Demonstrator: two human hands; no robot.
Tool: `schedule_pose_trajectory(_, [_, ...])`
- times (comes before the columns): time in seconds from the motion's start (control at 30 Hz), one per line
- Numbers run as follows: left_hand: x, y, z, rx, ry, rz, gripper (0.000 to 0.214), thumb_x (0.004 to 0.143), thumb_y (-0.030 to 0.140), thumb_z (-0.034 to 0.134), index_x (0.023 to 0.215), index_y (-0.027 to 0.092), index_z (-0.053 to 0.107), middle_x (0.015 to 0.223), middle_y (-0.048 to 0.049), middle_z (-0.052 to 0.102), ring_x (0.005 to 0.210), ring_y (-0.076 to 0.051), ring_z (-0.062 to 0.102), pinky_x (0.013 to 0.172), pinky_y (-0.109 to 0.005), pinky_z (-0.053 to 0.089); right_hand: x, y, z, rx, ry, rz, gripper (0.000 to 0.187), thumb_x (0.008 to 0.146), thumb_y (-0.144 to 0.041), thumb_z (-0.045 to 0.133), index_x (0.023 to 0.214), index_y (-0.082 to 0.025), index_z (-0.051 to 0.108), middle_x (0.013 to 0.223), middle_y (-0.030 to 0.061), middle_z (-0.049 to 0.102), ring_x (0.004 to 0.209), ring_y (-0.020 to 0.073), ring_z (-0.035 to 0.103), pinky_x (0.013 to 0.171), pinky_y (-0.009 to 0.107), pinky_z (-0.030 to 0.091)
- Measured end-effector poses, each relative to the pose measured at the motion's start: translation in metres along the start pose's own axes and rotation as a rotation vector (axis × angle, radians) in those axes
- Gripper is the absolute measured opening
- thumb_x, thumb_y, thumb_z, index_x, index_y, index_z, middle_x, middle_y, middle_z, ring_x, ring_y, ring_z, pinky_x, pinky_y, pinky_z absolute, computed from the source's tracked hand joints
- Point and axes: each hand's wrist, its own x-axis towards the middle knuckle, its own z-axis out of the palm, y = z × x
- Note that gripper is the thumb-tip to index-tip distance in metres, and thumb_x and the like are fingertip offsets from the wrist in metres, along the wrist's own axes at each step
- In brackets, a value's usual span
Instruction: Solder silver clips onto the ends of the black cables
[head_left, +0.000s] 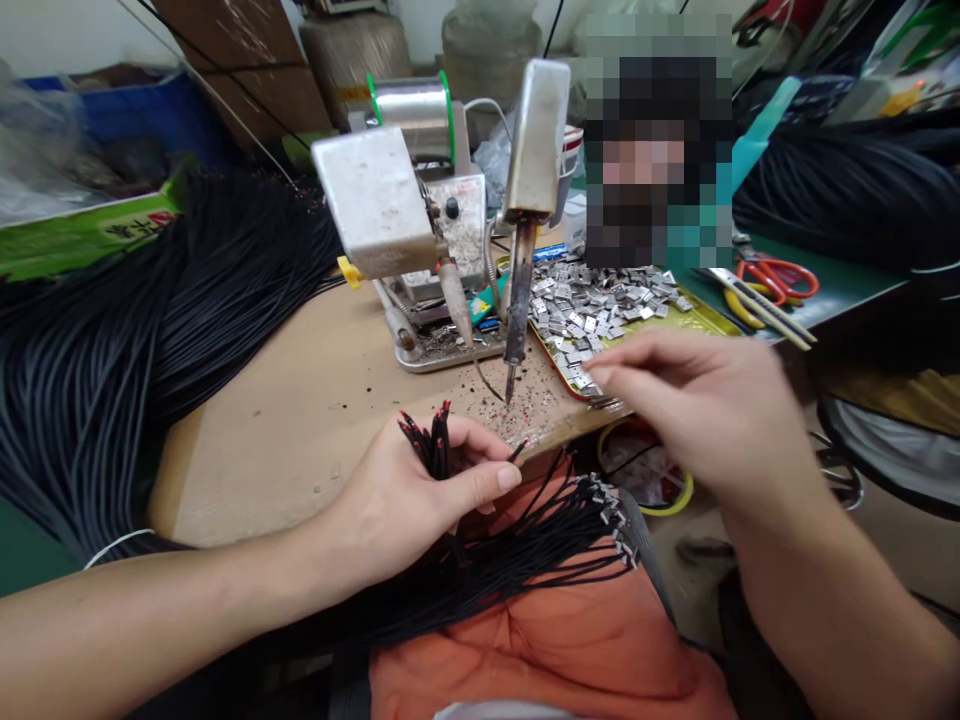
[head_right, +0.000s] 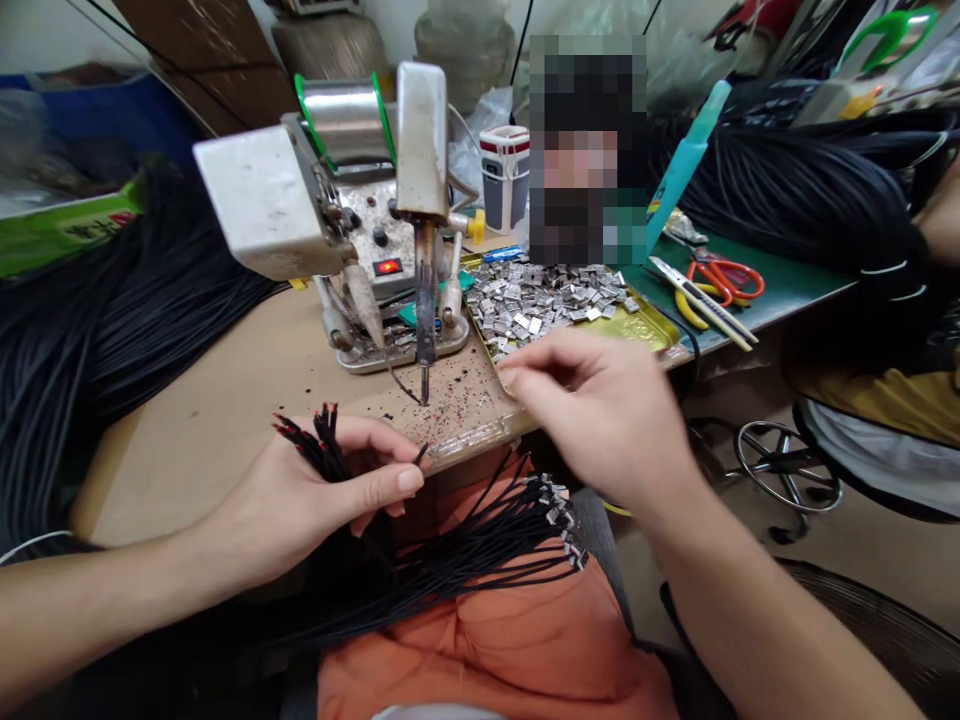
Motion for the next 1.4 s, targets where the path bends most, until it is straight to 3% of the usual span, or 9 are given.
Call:
schedule_pose_trajectory(0.07, [0.001,0.0,0.0,-0.003,0.01,-0.022,0.016,0.072,0.024,0.083,0.078,0.013,0.075,0.055,0.0,0.068,0.044,-0.009,0.056,0.038,-0.016,0.041,0.015,0.008,-0.022,-0.353,0.079,-0.062,0.01,0.083,-0.022,0.071,0.087,-0.023,0.08,0.078,0.0046,0.074,0.065,0.0188,0.061,0.061,0.033,0.042])
schedule_pose_trajectory(0.13, [0.002,-0.002,-0.001,-0.007,0.015,-0.035,0.019,0.072,0.026,0.083,0.084,0.013,0.075,0.058,-0.0004,0.068,0.048,-0.011,0.06,0.038,-0.016,0.042,0.027,0.019,-0.037,-0.562,0.0,-0.022,0.01,0.082,-0.026,0.072,0.086,-0.021,0.08,0.078,0.0073,0.074,0.065,0.0199,0.06,0.061,0.034,0.039])
schedule_pose_trajectory(0.27, [0.004,-0.008,-0.003,-0.029,0.021,-0.051,0.028,0.075,0.03,0.082,0.097,0.014,0.076,0.061,-0.0003,0.067,0.051,-0.011,0.061,0.037,-0.015,0.039,0.037,0.035,-0.044,-0.624,-0.142,0.053,0.009,0.079,-0.031,0.077,0.077,-0.022,0.079,0.07,0.005,0.071,0.056,0.0167,0.057,0.054,0.031,0.034])
schedule_pose_trajectory(0.5, [0.006,-0.01,-0.006,-0.035,0.021,-0.075,0.033,0.077,0.032,0.081,0.103,0.013,0.077,0.054,0.0002,0.064,0.041,-0.006,0.047,0.037,-0.015,0.032,0.038,0.035,-0.037,-0.628,-0.149,0.135,0.016,0.081,-0.031,0.077,0.071,-0.021,0.069,0.062,0.0011,0.064,0.051,0.0146,0.053,0.05,0.03,0.032])
schedule_pose_trajectory(0.77, [0.008,-0.017,-0.009,-0.098,-0.003,-0.064,0.035,0.08,0.038,0.079,0.108,0.017,0.078,0.058,-0.0002,0.062,0.045,-0.007,0.047,0.039,-0.017,0.029,0.016,0.012,-0.02,-0.115,0.085,0.039,0.004,0.09,-0.023,0.067,0.094,-0.022,0.067,0.082,0.0026,0.067,0.069,0.014,0.061,0.063,0.029,0.047])
schedule_pose_trajectory(0.87, [0.008,-0.018,-0.009,-0.125,0.003,-0.053,0.035,0.082,0.039,0.078,0.109,0.018,0.078,0.062,-0.001,0.062,0.052,-0.01,0.053,0.039,-0.017,0.03,-0.002,0.0,0.01,0.399,-0.161,0.131,0.01,0.091,-0.028,0.069,0.092,-0.021,0.061,0.08,0.0021,0.071,0.071,0.0167,0.072,0.07,0.031,0.06])
schedule_pose_trajectory(0.93, [0.009,-0.018,-0.009,-0.134,0.009,-0.054,0.033,0.082,0.038,0.077,0.108,0.019,0.078,0.065,-0.0014,0.063,0.053,-0.01,0.054,0.039,-0.017,0.032,-0.011,-0.005,0.032,0.527,-0.21,0.202,0.015,0.089,-0.028,0.072,0.095,-0.02,0.061,0.081,0.0027,0.073,0.073,0.0174,0.075,0.071,0.031,0.063])
schedule_pose_trajectory(1.1, [0.011,-0.016,-0.009,-0.17,0.028,-0.047,0.027,0.081,0.034,0.078,0.101,0.017,0.079,0.064,-0.001,0.064,0.05,-0.008,0.053,0.038,-0.015,0.032,-0.018,-0.007,0.06,0.631,-0.119,0.274,0.028,0.076,-0.025,0.086,0.089,-0.018,0.062,0.075,0.0004,0.073,0.071,0.0156,0.076,0.071,0.025,0.065])
schedule_pose_trajectory(1.4, [0.014,-0.016,-0.008,-0.191,0.061,-0.035,0.023,0.08,0.03,0.078,0.097,0.015,0.079,0.06,-0.0025,0.066,0.047,-0.008,0.052,0.035,-0.013,0.034,-0.016,0.0,0.063,0.743,-0.168,0.268,0.02,0.081,-0.02,0.082,0.093,-0.016,0.067,0.075,0.0019,0.077,0.068,0.0141,0.077,0.07,0.021,0.065])
